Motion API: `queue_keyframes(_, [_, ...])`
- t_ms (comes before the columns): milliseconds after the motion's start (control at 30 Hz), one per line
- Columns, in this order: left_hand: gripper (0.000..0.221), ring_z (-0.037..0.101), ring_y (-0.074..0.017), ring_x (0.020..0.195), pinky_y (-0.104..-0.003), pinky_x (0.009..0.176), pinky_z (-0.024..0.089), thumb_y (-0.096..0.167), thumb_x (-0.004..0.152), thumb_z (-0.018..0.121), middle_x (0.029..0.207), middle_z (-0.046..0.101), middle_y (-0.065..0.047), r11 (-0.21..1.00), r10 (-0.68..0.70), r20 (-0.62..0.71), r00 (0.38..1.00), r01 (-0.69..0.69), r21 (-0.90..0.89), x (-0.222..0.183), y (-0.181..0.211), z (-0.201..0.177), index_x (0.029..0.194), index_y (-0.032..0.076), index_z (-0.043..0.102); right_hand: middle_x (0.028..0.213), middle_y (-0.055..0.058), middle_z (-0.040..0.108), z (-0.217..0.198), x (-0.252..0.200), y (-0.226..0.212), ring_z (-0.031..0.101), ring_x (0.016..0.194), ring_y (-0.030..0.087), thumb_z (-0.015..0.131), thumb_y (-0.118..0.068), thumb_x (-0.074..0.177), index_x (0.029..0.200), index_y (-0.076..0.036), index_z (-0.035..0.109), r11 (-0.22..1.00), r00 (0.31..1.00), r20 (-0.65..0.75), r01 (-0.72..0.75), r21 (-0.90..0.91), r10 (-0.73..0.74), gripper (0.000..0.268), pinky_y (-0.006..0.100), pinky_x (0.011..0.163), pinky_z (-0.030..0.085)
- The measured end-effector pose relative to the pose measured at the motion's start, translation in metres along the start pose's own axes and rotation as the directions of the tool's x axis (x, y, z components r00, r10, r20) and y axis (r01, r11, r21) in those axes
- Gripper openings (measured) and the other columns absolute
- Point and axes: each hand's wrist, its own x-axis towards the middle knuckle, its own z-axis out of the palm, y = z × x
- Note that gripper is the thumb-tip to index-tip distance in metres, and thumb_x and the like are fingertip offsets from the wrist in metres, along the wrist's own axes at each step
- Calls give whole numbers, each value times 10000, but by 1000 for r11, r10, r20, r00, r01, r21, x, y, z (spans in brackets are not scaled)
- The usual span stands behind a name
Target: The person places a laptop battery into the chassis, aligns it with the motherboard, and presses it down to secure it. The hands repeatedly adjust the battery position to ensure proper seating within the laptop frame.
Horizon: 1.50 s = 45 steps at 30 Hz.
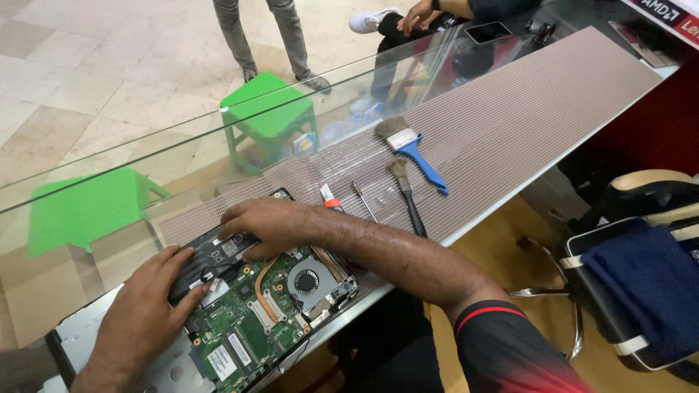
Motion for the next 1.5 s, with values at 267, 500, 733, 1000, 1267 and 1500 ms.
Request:
queue_keyframes(267, [723, 522, -262, 1385, -420, 1171, 392, 399, 834, 708, 1501, 559, -95, 999, -12, 59, 998, 14, -33, 1, -4, -1, 1498, 183, 521, 1338, 99, 678, -1, 0, 6, 660, 1194, 296, 751, -394, 777, 1330, -169, 653, 999, 999, -27, 36, -25, -37, 605, 501, 954, 515])
queue_keyframes(500, [683, 580, -365, 1323, -474, 1101, 468, 397, 906, 695, 1406, 601, -179, 987, 121, -107, 987, -109, 116, -14, 6, -11, 1510, 122, 530, 1313, 203, 641, 1, -8, 2, 623, 1208, 421, 813, -280, 806, 1336, -72, 627, 970, 963, -190, 217, 113, -193, 599, 537, 1019, 489])
queue_keyframes(733, [635, 558, -408, 1352, -508, 1111, 454, 400, 976, 635, 1388, 583, -217, 988, 130, -36, 991, -127, 91, -10, 10, -15, 1535, 142, 476, 1293, 240, 659, -18, -14, -1, 623, 1237, 468, 866, -272, 830, 1332, -52, 656, 961, 987, -129, 123, 247, -93, 587, 553, 1033, 507])
queue_keyframes(1000, [619, 539, -403, 1380, -514, 1142, 432, 381, 1011, 590, 1398, 568, -221, 989, 75, 43, 996, -80, 121, -8, 17, -19, 1563, 155, 425, 1324, 251, 656, -46, -26, -6, 616, 1250, 473, 788, -156, 862, 1315, -35, 672, 973, 998, -36, 64, 220, -58, 483, 554, 1042, 505])
queue_keyframes(1267, [629, 571, -419, 1328, -488, 1091, 471, 401, 1010, 613, 1357, 577, -229, 960, 214, -114, 970, -187, 208, -2, 8, -3, 1544, 103, 467, 1333, 271, 627, -38, -31, 4, 598, 1256, 510, 793, -83, 814, 1328, 2, 659, 976, 996, -68, 64, 208, -51, 537, 573, 1066, 485])
queue_keyframes(1500, [668, 544, -413, 1361, -507, 1119, 445, 376, 979, 651, 1381, 564, -246, 989, 141, -11, 990, -141, 52, -5, 18, -16, 1546, 92, 443, 1343, 244, 599, -28, -31, 8, 583, 1272, 492, 806, -181, 740, 1395, -61, 602, 984, 994, -75, 87, 153, -76, 696, 583, 1075, 472])
